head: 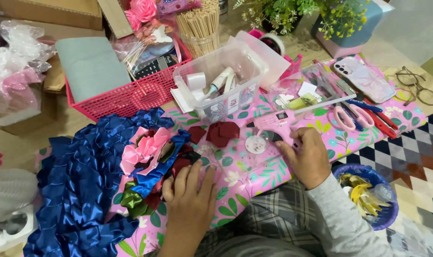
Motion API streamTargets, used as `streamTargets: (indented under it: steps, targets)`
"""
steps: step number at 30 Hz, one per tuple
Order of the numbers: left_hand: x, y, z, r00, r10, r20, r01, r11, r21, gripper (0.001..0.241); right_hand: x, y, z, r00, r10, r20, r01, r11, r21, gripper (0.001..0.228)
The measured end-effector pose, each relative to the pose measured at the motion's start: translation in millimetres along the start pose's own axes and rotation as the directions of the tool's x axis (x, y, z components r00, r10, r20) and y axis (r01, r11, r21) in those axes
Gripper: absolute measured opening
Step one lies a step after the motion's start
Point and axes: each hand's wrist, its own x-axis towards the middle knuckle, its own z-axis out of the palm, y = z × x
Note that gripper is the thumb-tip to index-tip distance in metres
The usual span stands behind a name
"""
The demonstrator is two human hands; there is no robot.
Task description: The person uses a hot glue gun to attach blue satin ribbons to a black wire headband. They then retrieve a container of pre-made fabric flowers and begin attaching red and pink flowers to the headband.
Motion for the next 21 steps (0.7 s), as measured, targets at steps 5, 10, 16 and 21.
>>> streamTargets:
  steps: [5,10,16,21]
  targets:
    - [38,-1,11,0.999,0.034,0.030,-0.035,0.999,0.038,0.036,2,-8,-15,0.982,0.141,0.127,-0.155,0.982,0.104,0.053]
    - [61,-9,58,0.981,0.096,-0.168,-0.081,0.992,0.096,0.022,2,-14,-31,0.943,0.271,0.191,-0.303,0.938,0.167,0.038]
    - [68,-10,79,0.978,0.061,0.202,-0.064,0.998,0.013,0.041,4,-13,-31,0.934,0.267,0.239,-0.306,0.942,0.141,0.052]
    - [64,-22,100,0.988,0.103,0.116,-0.106,0.994,0.018,0.011,5,-24,-34,0.924,0.286,0.255,-0.318,0.944,0.091,0.049]
